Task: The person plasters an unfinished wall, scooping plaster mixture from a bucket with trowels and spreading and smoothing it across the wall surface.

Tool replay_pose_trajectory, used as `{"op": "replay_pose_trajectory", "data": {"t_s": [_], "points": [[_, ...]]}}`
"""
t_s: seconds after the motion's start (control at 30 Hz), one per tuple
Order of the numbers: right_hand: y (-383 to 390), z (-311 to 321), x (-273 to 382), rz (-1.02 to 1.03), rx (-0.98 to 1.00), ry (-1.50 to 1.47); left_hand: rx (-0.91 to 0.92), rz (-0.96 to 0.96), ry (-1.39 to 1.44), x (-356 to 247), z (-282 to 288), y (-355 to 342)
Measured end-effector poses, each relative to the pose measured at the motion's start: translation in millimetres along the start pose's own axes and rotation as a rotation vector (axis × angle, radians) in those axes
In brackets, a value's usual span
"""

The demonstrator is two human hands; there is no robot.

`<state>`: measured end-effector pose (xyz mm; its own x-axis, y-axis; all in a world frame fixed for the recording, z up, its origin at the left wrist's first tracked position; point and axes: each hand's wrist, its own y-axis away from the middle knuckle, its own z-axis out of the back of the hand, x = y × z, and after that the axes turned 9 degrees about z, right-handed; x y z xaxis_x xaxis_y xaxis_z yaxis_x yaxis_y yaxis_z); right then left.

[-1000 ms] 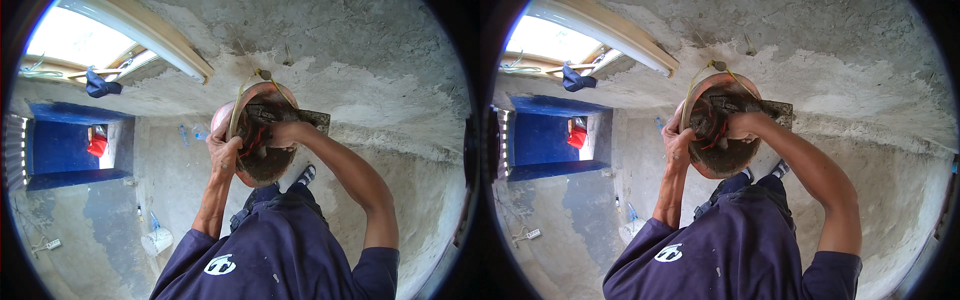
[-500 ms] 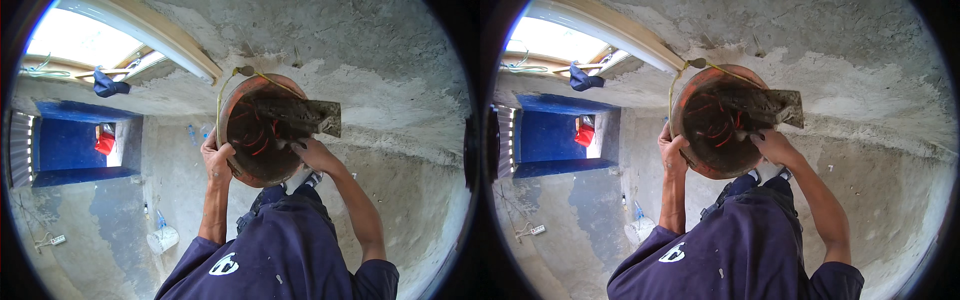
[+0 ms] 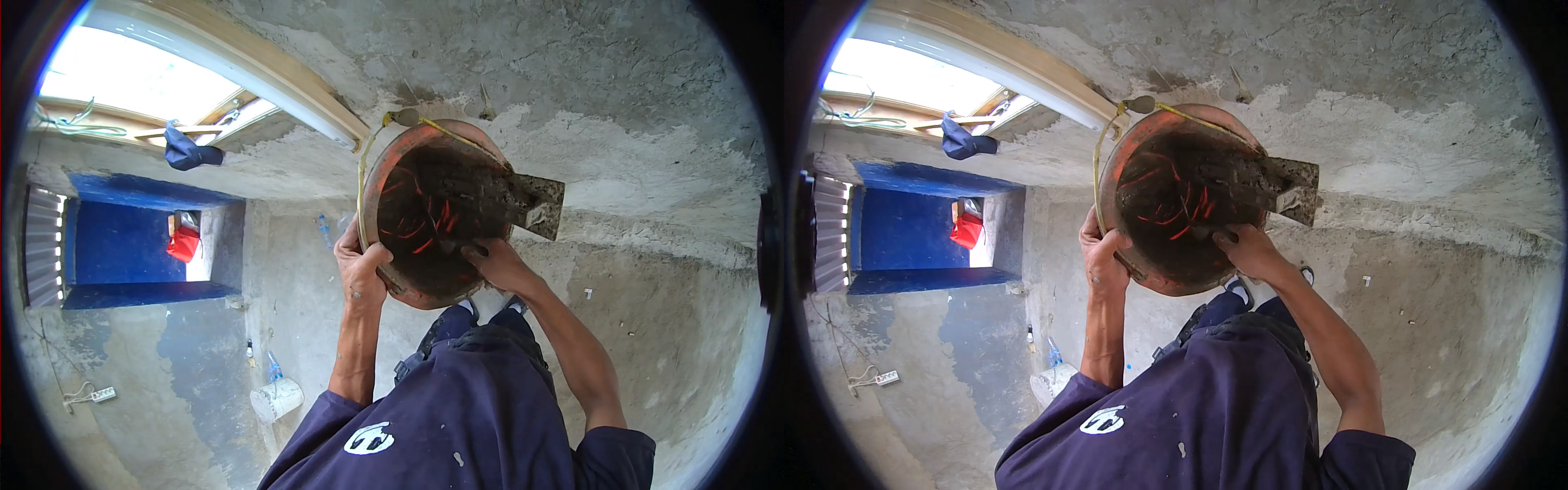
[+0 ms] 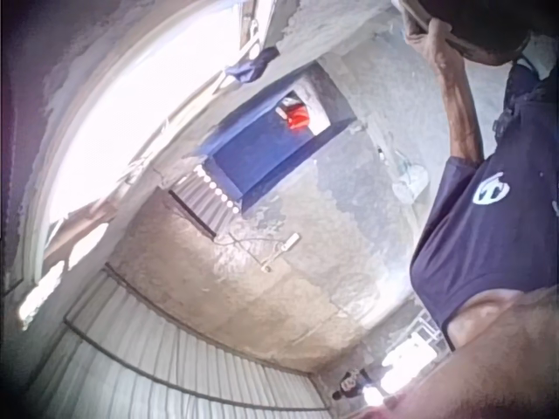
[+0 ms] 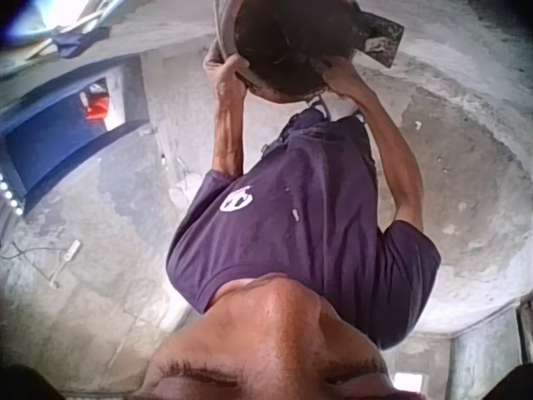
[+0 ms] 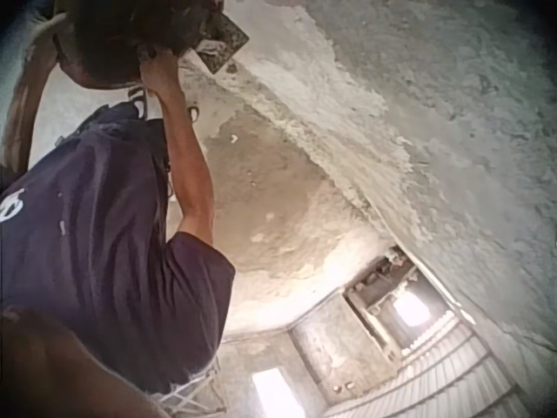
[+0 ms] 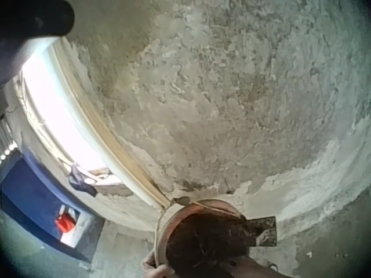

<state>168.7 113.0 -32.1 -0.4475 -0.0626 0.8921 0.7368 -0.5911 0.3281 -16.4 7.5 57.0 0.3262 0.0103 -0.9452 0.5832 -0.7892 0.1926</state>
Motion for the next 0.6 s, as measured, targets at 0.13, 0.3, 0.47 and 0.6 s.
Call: {"op": "replay_pose_trajectory", "data": {"t_s": [0.13,0.3,0.47,0.6], "points": [[1.9,-4.7,13.1,-0.080,0.072,-0.061,-0.049,-0.039,-0.034,0.0,-0.9,0.7],[0.4,-7.9,22.3,-0.010,0.148,-0.094,-0.058,-0.015,-0.068,-2.6,-6.3,3.3],[-5.0,-8.7,11.9,0.048,0.229,-0.277,-0.037,-0.005,-0.057,-1.2,0.7,4.4],[-14.6,-16.6,17.1,0.236,0.252,-0.189,-0.036,0.027,-0.043,4.6,5.6,8.2]]}}
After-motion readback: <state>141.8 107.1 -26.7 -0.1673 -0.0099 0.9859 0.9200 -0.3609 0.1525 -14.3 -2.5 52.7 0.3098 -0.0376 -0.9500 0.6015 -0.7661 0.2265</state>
